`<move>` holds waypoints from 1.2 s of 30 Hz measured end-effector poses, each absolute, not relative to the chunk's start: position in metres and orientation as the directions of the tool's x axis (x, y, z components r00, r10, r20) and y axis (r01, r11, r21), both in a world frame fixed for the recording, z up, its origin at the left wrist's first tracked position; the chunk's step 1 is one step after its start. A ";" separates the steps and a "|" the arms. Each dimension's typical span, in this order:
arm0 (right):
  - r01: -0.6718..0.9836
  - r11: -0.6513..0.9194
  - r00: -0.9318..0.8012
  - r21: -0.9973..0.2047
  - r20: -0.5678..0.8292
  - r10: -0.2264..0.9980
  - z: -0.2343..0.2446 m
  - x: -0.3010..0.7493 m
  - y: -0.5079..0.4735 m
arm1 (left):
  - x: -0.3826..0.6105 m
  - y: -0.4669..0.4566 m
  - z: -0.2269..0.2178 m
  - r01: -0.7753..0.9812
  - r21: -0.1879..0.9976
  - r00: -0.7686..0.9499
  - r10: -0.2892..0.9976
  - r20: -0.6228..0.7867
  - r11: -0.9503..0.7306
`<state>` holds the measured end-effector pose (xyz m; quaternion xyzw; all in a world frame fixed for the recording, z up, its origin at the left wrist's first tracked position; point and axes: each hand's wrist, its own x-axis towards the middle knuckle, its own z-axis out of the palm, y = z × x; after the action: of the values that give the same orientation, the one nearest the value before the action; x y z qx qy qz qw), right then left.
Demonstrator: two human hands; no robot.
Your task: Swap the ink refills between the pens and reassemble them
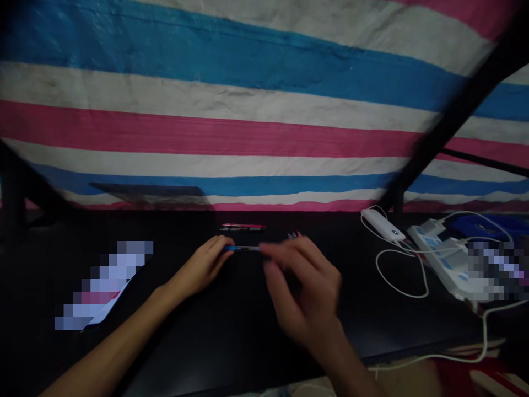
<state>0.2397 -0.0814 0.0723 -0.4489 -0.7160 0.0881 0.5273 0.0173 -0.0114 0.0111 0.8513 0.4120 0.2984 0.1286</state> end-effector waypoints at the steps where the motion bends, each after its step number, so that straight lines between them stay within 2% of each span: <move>1: 0.592 0.559 -0.083 -0.580 0.646 0.759 0.070 0.240 -0.068 | 0.018 -0.012 0.012 0.623 0.460 0.482 0.774 0.411 -0.633; 4: 0.645 0.477 -0.278 -0.598 0.398 0.874 0.051 0.245 -0.023 | 0.017 -0.011 0.013 0.624 0.453 0.463 0.768 0.442 -0.637; 6: 0.550 0.360 -0.375 -0.753 0.163 0.913 0.034 0.248 -0.001 | 0.016 -0.010 0.012 0.630 0.450 0.451 0.769 0.452 -0.633; 7: 0.475 0.292 -0.388 -0.830 0.100 0.916 0.026 0.249 0.005 | 0.015 -0.009 0.012 0.632 0.448 0.447 0.770 0.455 -0.632; 11: 0.270 0.119 -0.310 -0.955 0.030 0.950 0.006 0.250 0.009 | 0.011 -0.004 0.010 0.630 0.423 0.441 0.748 0.495 -0.651; 14: 0.087 -0.024 -0.266 -0.996 -0.046 0.963 0.004 0.253 0.004 | 0.007 -0.001 0.011 0.662 0.306 0.476 0.699 0.533 -0.684; 19: -0.114 -0.270 -0.371 -0.956 -0.211 0.904 0.007 0.255 0.000 | 0.008 -0.004 0.016 0.754 0.039 0.560 0.672 0.486 -0.656; 24: -0.131 -0.376 -0.433 -0.917 -0.289 0.854 0.011 0.247 -0.008 | 0.028 -0.016 0.014 0.834 -0.143 0.535 0.718 0.446 -0.532; 30: -0.175 -0.513 -0.567 -0.840 -0.340 0.751 0.014 0.244 -0.017 | 0.031 -0.016 0.008 0.876 -0.179 0.476 0.739 0.477 -0.448; 34: -0.057 -0.563 -0.651 -0.824 -0.397 0.647 0.013 0.245 -0.018 | 0.024 -0.012 0.007 0.880 -0.217 0.468 0.701 0.538 -0.422; 36: -0.023 -0.559 -0.652 -0.829 -0.412 0.637 0.011 0.245 -0.018 | 0.023 -0.011 0.005 0.874 -0.234 0.480 0.686 0.547 -0.425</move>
<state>0.2450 -0.0180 0.0107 -0.3633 -0.4223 0.8048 0.2048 0.0230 -0.0112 0.0051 0.8231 0.4738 0.1879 -0.2506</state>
